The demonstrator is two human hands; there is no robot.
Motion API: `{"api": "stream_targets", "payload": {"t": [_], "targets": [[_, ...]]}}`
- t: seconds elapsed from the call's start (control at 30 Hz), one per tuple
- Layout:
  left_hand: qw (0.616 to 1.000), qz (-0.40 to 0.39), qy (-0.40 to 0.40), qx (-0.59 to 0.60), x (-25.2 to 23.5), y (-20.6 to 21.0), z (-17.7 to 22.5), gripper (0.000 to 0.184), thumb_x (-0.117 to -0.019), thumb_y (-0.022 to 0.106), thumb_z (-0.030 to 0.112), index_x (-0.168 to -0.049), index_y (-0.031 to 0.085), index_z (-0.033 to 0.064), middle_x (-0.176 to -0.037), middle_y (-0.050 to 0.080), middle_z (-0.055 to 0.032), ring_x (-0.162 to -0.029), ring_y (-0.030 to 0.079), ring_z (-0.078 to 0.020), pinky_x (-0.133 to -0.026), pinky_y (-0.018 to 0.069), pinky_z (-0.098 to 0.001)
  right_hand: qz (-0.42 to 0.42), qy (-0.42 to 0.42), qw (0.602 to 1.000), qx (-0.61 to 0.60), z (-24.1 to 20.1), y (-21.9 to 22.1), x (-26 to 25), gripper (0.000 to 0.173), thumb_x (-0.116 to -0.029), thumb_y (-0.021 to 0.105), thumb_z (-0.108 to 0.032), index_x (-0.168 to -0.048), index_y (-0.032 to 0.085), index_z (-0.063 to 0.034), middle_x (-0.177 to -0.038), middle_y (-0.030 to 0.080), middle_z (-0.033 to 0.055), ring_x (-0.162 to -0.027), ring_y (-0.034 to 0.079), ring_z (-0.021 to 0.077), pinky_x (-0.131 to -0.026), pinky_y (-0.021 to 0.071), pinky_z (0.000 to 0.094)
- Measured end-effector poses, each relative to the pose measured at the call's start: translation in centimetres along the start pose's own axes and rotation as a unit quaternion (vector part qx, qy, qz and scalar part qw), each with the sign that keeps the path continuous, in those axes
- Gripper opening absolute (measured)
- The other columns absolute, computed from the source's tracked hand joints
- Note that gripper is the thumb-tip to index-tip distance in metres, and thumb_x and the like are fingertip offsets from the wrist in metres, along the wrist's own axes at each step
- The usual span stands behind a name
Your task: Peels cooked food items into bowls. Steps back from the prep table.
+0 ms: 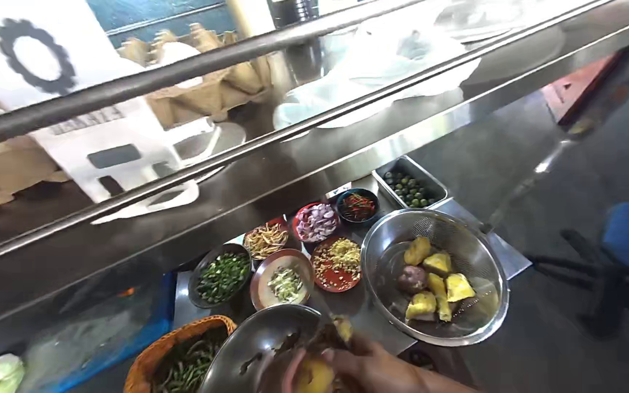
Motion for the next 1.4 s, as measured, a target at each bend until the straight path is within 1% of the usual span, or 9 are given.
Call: {"api": "stream_targets", "payload": {"t": [0.1,0.23,0.33,0.6,0.7,0.9,1.03,1.23,1.4], "targets": [[0.988,-0.068,0.036,0.134,-4.1,3.8,3.1,0.073,-0.0846,0.082,0.042,-0.134,0.057,-0.006,-0.134,0.062,-0.021,-0.127,0.06,-0.0246,-0.108,0.051,-0.0426,0.082,-0.07,0.994,-0.027,-1.8,-4.1,2.9,0.027,-0.1031,0.061,-0.027,-0.128,0.058,-0.018,-0.068,0.058,-0.0026,-0.045,0.047,0.0047,-0.042,0.0443,0.022],[0.958,-0.105,0.023,0.265,-7.9,8.0,6.4,0.046,-0.0898,0.077,0.025,-0.125,0.065,-0.002,-0.128,0.067,-0.0135,-0.12,0.065,-0.0214,-0.101,0.0581,-0.0403,0.159,-0.122,0.976,-0.088,-2.7,-8.9,5.8,0.021,-0.0991,0.067,-0.02,-0.118,0.058,-0.0157,-0.065,0.059,-0.0005,-0.044,0.049,0.0059,-0.042,0.0459,0.022],[0.964,-0.093,0.085,0.235,-10.2,10.8,8.1,0.03,-0.0868,0.077,0.023,-0.11,0.073,0.0047,-0.122,0.071,-0.0114,-0.123,0.065,-0.0239,-0.1,0.0591,-0.04,0.196,-0.129,0.964,-0.121,-3.1,-11.2,7.1,0.023,-0.0978,0.069,-0.02,-0.117,0.057,-0.0142,-0.063,0.057,-0.0003,-0.043,0.05,0.0065,-0.042,0.0476,0.0222],[0.976,-0.158,0.149,0.022,-13.8,15.3,12.1,0.018,-0.0848,0.074,0.034,-0.098,0.08,0.0231,-0.112,0.073,0.0046,-0.112,0.066,-0.0114,-0.097,0.0554,-0.0326,0.27,-0.131,0.931,-0.208,-2.6,-15.0,8.7,0.016,-0.0968,0.062,-0.017,-0.11,0.055,-0.0118,-0.058,0.055,0.0005,-0.042,0.051,0.0075,-0.041,0.0475,0.0224],[0.973,-0.173,0.151,-0.002,-14.9,16.4,13.2,0.01,-0.0867,0.07,0.025,-0.088,0.079,0.0199,-0.104,0.074,0.0057,-0.107,0.067,-0.0087,-0.094,0.0556,-0.0288,0.273,-0.123,0.922,-0.245,-2.1,-15.6,8.1,0.013,-0.0962,0.06,-0.017,-0.106,0.054,-0.0106,-0.056,0.053,-0.0002,-0.041,0.05,0.0069,-0.042,0.0461,0.0214],[0.97,-0.198,0.006,0.141,-17.0,15.3,11.4,0.017,-0.0946,0.064,0.02,-0.103,0.074,0.0097,-0.105,0.072,-0.0013,-0.094,0.071,-0.0066,-0.076,0.0629,-0.0243,0.252,-0.147,0.91,-0.296,-2.3,-16.7,7.2,0.011,-0.0969,0.06,-0.018,-0.102,0.054,-0.0105,-0.055,0.052,0.0,-0.042,0.051,0.0074,-0.042,0.0477,0.0218],[0.963,-0.233,0.07,0.121,-16.3,15.7,11.3,0.034,-0.0889,0.074,0.033,-0.117,0.074,0.0143,-0.119,0.069,-0.002,-0.108,0.067,-0.0099,-0.086,0.0606,-0.0285,0.27,-0.166,0.914,-0.253,-2.9,-16.8,7.0,0.014,-0.0959,0.063,-0.016,-0.103,0.055,-0.0078,-0.059,0.057,0.0034,-0.043,0.054,0.0095,-0.042,0.0495,0.0239],[0.974,-0.154,0.159,0.05,-15.6,16.1,12.0,0.013,-0.0928,0.067,0.021,-0.096,0.079,0.0178,-0.112,0.071,0.0002,-0.11,0.065,-0.0096,-0.095,0.0553,-0.0264,0.288,-0.155,0.91,-0.256,-2.7,-16.4,6.3,0.016,-0.0944,0.065,-0.014,-0.105,0.055,-0.0069,-0.058,0.057,0.004,-0.042,0.055,0.0102,-0.042,0.0505,0.0243],[0.969,-0.118,-0.033,0.213,-16.4,15.0,9.3,0.015,-0.0976,0.061,0.015,-0.105,0.072,0.0067,-0.106,0.073,-0.0041,-0.095,0.071,-0.0126,-0.077,0.0624,-0.0272,0.301,-0.169,0.903,-0.257,-2.3,-16.9,6.5,0.02,-0.094,0.066,-0.018,-0.107,0.054,-0.0072,-0.058,0.057,0.005,-0.043,0.056,0.0123,-0.043,0.052,0.0265]]}}
Point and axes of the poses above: each hand's wrist, its own x-axis away from the middle knuckle, its own y-axis out of the palm, z = x × y, the point moved 6 cm from there along -x, towards the middle knuckle
